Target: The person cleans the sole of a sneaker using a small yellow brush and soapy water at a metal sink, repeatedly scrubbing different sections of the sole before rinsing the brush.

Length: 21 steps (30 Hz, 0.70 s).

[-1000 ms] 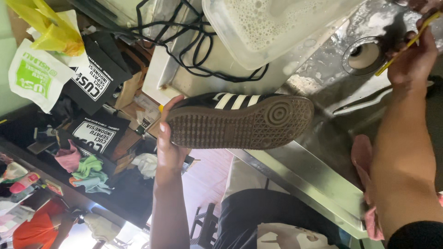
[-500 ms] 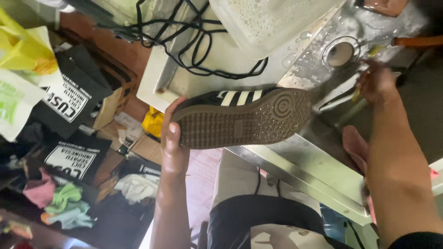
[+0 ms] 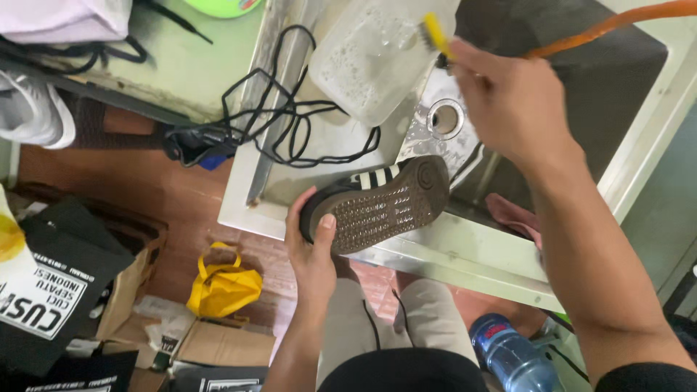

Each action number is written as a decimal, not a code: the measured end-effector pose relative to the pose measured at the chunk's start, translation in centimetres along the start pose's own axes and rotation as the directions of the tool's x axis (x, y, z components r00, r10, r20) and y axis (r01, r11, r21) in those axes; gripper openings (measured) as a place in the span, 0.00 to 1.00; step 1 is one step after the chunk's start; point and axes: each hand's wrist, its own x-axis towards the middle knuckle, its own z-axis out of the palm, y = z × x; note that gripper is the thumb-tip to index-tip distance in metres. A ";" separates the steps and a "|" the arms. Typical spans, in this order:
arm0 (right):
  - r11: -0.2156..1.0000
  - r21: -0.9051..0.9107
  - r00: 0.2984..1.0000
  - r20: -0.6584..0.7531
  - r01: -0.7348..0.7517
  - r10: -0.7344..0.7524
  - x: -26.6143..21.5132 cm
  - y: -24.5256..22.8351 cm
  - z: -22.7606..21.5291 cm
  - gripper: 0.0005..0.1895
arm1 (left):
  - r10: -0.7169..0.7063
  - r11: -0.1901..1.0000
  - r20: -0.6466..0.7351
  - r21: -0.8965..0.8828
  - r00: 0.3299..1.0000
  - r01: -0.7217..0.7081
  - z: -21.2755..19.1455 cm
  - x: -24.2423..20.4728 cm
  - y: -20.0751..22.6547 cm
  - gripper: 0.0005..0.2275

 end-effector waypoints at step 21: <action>0.633 0.597 0.870 0.345 -0.493 0.352 -18.5 -3.9 4.0 0.20 | -0.003 0.970 -0.067 0.243 0.998 0.019 2.2 -1.9 0.8 0.26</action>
